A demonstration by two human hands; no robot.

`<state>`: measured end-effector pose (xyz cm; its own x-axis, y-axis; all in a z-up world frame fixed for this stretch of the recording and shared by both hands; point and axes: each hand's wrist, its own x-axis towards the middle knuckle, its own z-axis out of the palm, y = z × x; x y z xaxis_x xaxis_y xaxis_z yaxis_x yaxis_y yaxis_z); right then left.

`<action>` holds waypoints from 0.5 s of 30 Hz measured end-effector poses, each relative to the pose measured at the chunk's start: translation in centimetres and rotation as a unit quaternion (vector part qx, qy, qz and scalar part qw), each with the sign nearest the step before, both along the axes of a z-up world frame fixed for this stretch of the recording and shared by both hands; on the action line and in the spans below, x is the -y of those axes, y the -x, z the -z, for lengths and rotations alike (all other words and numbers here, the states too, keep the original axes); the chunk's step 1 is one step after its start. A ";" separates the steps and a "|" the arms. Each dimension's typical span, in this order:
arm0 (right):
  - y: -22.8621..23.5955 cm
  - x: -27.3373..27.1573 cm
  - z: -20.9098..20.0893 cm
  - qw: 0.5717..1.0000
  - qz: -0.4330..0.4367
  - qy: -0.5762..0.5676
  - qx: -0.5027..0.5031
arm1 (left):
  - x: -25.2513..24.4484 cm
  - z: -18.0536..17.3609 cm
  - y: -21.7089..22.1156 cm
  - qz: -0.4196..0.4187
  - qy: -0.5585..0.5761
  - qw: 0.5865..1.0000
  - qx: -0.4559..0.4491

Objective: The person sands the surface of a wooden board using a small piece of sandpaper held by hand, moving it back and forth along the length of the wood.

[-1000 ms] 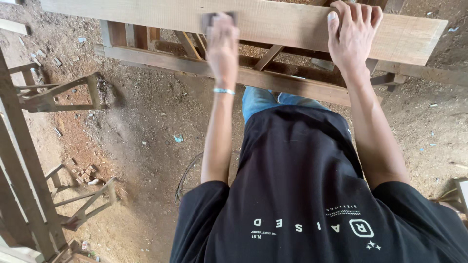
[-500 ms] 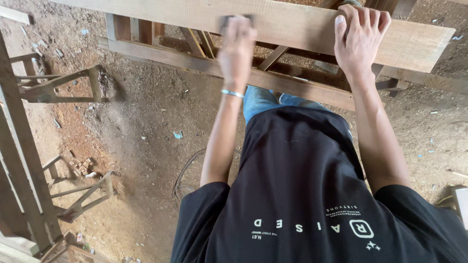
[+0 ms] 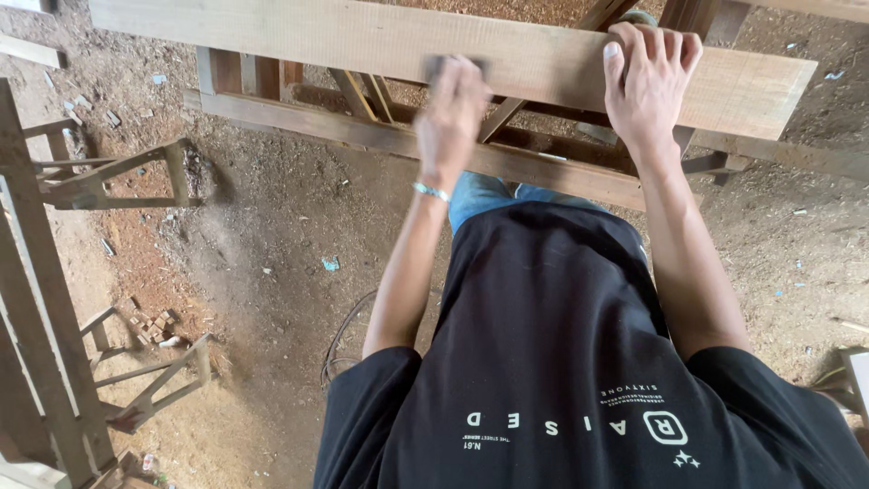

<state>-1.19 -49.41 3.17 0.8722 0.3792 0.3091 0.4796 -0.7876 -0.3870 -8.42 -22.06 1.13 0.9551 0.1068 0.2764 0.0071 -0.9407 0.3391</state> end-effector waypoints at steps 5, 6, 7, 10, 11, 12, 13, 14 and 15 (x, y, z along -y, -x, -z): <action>0.2 0.5 -0.2 1.000 0.002 0.003 -0.017 | -5.7 2.3 2.2 0.054 -0.007 0.995 0.082; 0.0 0.2 0.0 1.000 0.001 0.004 -0.006 | -8.1 2.6 1.6 0.021 -0.026 0.998 0.062; 0.0 0.0 0.1 1.000 0.000 0.005 0.004 | -9.5 2.9 1.5 -0.010 -0.063 0.995 0.075; -0.3 -0.1 0.3 1.000 0.004 0.004 -0.004 | -9.6 3.0 1.4 -0.084 -0.064 0.994 0.033; -0.2 -0.1 0.4 1.000 0.003 0.007 -0.007 | -6.9 3.4 1.5 -0.096 0.009 0.995 -0.034; -0.2 0.0 0.4 1.000 0.006 0.010 -0.009 | -4.6 3.5 1.2 -0.102 0.083 0.986 -0.100; -0.3 0.0 0.4 1.000 0.009 0.013 -0.010 | -3.1 3.5 1.3 -0.059 0.041 0.996 -0.043; -0.1 0.2 0.6 1.000 0.005 0.011 -0.005 | -1.8 3.6 2.3 -0.018 0.000 1.000 0.008; 0.0 0.4 0.7 1.000 0.002 0.009 0.000 | -1.2 3.9 3.0 0.025 -0.041 0.997 0.058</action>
